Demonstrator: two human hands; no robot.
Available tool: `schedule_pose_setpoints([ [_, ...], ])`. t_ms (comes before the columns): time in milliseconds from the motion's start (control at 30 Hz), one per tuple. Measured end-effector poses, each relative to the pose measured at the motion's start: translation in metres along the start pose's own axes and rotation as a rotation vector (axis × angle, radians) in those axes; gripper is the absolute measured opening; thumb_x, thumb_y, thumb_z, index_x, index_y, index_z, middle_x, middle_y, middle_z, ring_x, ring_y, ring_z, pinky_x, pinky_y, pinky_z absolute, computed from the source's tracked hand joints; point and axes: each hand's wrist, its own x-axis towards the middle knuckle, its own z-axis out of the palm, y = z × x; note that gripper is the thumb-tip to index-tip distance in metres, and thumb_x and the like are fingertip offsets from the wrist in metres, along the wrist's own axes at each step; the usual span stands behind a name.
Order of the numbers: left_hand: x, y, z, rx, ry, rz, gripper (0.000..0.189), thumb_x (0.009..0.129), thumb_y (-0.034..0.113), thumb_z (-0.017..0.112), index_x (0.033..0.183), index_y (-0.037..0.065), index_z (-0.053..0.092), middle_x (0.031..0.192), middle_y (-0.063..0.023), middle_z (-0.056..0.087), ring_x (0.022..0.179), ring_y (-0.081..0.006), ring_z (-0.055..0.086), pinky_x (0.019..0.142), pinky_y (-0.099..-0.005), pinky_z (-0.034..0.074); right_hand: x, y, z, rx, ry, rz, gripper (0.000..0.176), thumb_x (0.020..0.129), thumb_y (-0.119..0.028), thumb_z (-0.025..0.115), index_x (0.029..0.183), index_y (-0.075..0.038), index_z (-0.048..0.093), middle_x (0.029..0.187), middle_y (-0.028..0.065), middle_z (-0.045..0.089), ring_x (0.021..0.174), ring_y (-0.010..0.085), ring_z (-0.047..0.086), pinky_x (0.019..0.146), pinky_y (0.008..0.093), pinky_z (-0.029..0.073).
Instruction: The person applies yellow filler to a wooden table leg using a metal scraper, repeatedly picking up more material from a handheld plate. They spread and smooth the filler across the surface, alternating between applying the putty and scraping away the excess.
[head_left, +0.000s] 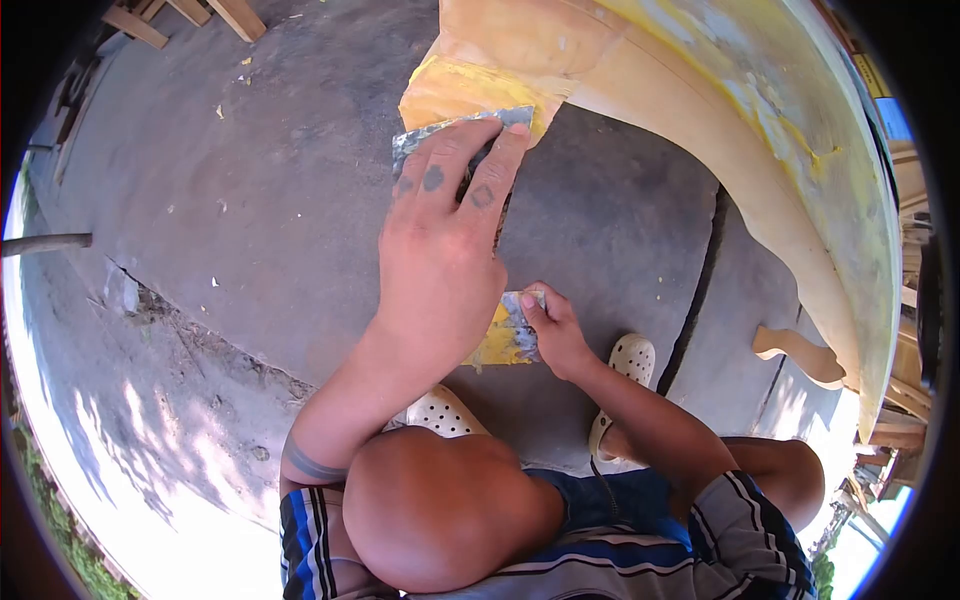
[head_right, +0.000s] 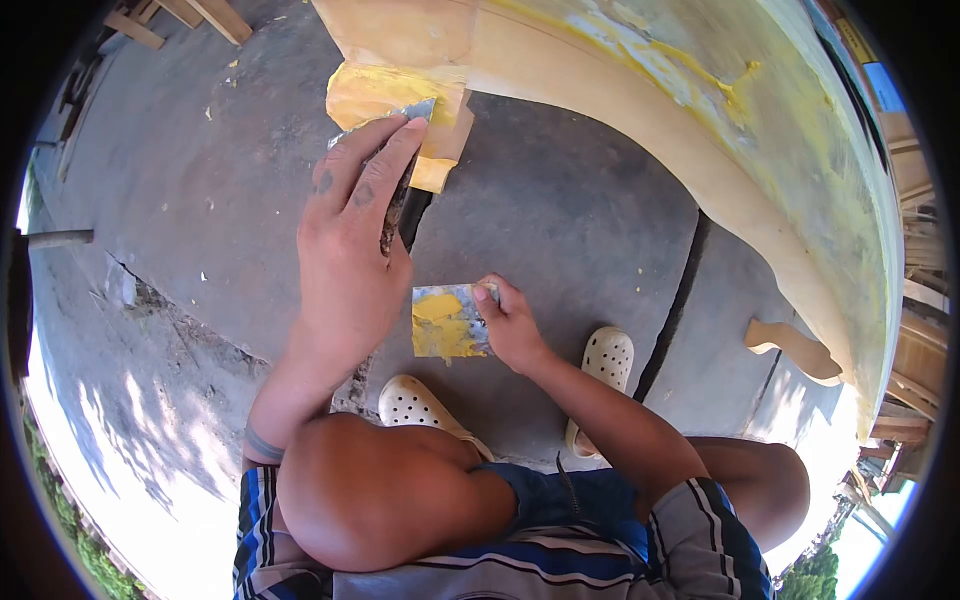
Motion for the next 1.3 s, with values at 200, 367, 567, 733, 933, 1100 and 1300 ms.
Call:
schedule_pose_setpoints([
  [200,-0.013,-0.001,-0.003,0.172,-0.122,0.144,0.050,0.072,0.004,0.058,0.122,0.002,0.056,0.118,-0.0125,0.053,0.110,-0.0325,0.052,0.091,-0.0454,0.044,-0.002,-0.002,0.001,0.008,0.008,0.032,0.026,0.100,-0.026,0.046,0.088,-0.004,0.052,0.074,-0.0021,0.050,0.071,0.0046,0.044,0.063,0.0237,0.041],
  [367,0.004,-0.001,-0.026,0.098,-0.042,-0.007,0.048,0.072,0.004,0.058,0.121,0.003,0.056,0.118,-0.0133,0.053,0.109,-0.0327,0.052,0.092,-0.0463,0.043,0.001,0.000,-0.002,-0.018,-0.017,-0.081,0.029,0.099,-0.028,0.048,0.090,-0.001,0.052,0.071,0.0035,0.051,0.068,0.0098,0.043,0.063,0.0287,0.042],
  [567,0.000,0.018,-0.012,0.106,-0.179,0.030,0.063,0.064,-0.018,0.050,0.122,0.005,0.056,0.116,-0.0119,0.056,0.109,-0.0351,0.053,0.088,-0.0428,0.046,0.002,0.000,-0.001,0.007,-0.019,-0.060,0.029,0.099,-0.028,0.047,0.090,-0.001,0.052,0.072,0.0039,0.051,0.069,0.0102,0.044,0.064,0.0292,0.041],
  [733,0.012,0.008,-0.031,0.115,-0.063,-0.054,0.063,0.064,-0.017,0.051,0.123,0.005,0.056,0.116,-0.0122,0.056,0.109,-0.0348,0.052,0.088,-0.0428,0.046,0.000,-0.001,-0.001,0.025,-0.027,-0.056,0.028,0.099,-0.028,0.047,0.091,-0.002,0.052,0.072,0.0043,0.051,0.070,0.0102,0.044,0.064,0.0293,0.041],
  [933,0.012,0.018,-0.022,0.293,-0.159,0.104,0.046,0.073,0.003,0.057,0.119,0.003,0.057,0.117,-0.0115,0.054,0.108,-0.0319,0.051,0.089,-0.0441,0.043,0.000,-0.007,-0.004,-0.017,-0.046,-0.031,0.025,0.100,-0.025,0.046,0.090,-0.004,0.052,0.075,-0.0012,0.049,0.072,0.0056,0.043,0.066,0.0239,0.041],
  [1100,0.009,0.006,-0.017,0.359,-0.172,0.123,0.043,0.075,0.007,0.058,0.118,0.004,0.059,0.117,-0.0106,0.054,0.108,-0.0310,0.052,0.093,-0.0453,0.042,0.002,0.002,-0.002,0.022,-0.030,-0.067,0.029,0.099,-0.028,0.047,0.091,-0.001,0.052,0.071,0.0047,0.050,0.069,0.0103,0.044,0.065,0.0296,0.042],
  [1300,-0.013,-0.012,-0.026,0.338,-0.160,0.243,0.044,0.076,0.010,0.058,0.120,0.006,0.060,0.125,-0.0076,0.055,0.118,-0.0292,0.050,0.099,-0.0474,0.038,0.002,0.002,-0.003,-0.042,-0.001,-0.075,0.028,0.099,-0.027,0.047,0.091,-0.001,0.052,0.071,0.0040,0.050,0.069,0.0102,0.044,0.064,0.0293,0.042],
])
